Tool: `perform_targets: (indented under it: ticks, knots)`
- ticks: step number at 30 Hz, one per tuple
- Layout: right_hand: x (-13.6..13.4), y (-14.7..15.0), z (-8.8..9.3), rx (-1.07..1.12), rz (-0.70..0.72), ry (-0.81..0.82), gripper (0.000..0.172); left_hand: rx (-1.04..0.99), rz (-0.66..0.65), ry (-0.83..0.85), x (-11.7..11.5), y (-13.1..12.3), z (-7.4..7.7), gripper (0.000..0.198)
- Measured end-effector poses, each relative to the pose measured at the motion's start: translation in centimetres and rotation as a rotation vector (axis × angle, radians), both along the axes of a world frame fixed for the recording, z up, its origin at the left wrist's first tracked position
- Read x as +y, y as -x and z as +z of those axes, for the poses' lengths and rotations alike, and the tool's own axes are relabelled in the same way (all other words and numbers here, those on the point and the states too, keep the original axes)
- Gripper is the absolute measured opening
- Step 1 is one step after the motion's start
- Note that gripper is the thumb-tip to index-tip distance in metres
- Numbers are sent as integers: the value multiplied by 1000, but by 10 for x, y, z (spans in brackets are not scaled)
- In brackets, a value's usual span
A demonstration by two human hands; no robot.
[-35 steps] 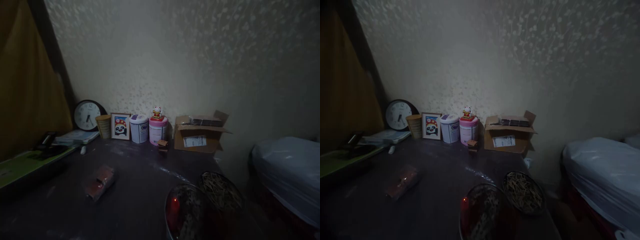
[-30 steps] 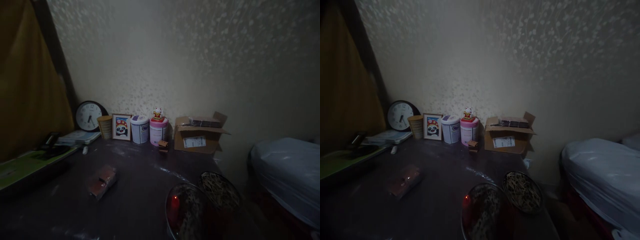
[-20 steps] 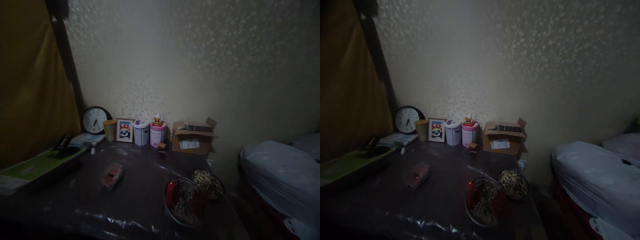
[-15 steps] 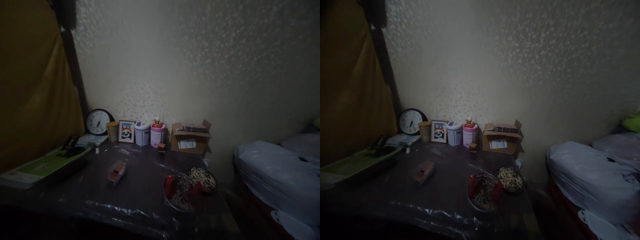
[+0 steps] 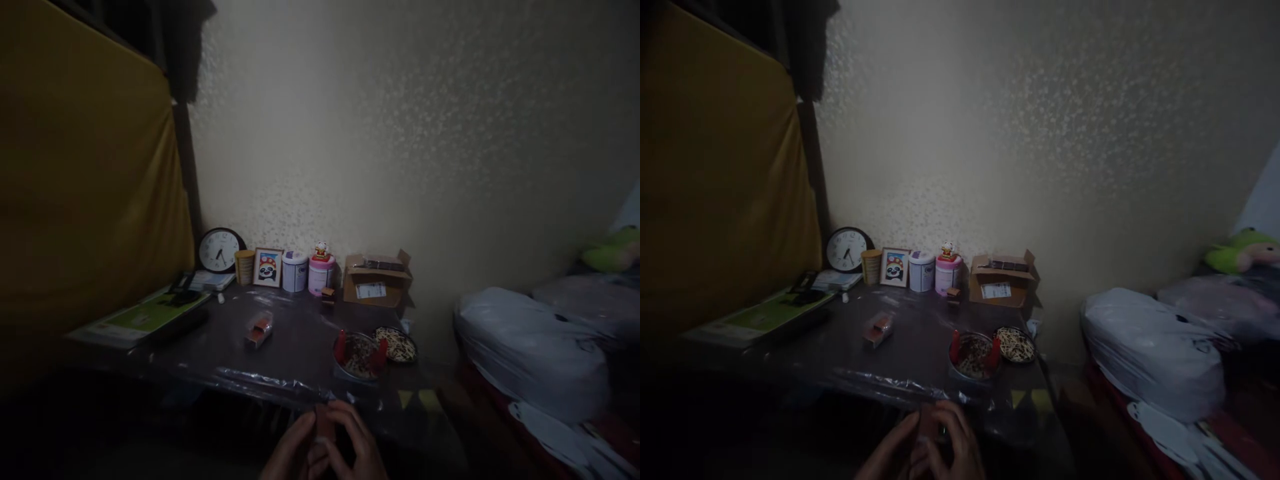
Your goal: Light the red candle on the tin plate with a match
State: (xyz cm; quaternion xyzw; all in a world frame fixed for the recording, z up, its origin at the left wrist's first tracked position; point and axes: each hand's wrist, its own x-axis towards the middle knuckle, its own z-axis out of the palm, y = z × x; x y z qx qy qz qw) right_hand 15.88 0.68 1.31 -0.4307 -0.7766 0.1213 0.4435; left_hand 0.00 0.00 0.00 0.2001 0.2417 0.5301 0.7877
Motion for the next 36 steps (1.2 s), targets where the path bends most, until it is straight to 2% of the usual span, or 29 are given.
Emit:
perform_targets:
  ticks: [3, 8, 13, 16, 19, 22, 25, 29, 36]
  knots:
    - [-3, 2, 13, -6, 28, 2, 23, -83, -21, 15, 2, -2, 3, 29]
    - [-5, 13, 25, -45, 35, 34, 24, -63, -4, 80, 8, -2, 12, 22]
    - [-8, 19, 17, -25, -40, 24, 21, -55, 3, 103, 6, -2, 10, 19]
    - [-13, 19, 10, 16, -84, 29, 24, -37, -38, 47, 3, -6, 8, 19]
    - [-15, 17, 8, 76, -66, 66, 31, -34, -77, -21, 2, -10, 7, 22]
    - [-14, 11, 11, 199, 16, 165, 31, -32, -91, -12, 2, -10, 9, 23]
    - [-9, 2, 17, 367, 128, 369, 27, -14, -121, 14, 0, -6, 14, 24]
    - [-5, -8, 26, 523, 107, 570, 24, 27, -228, -11, -3, -2, 17, 29]
    - [-9, -12, 28, 641, 129, 738, 27, 54, -319, -24, -8, -3, 17, 34]
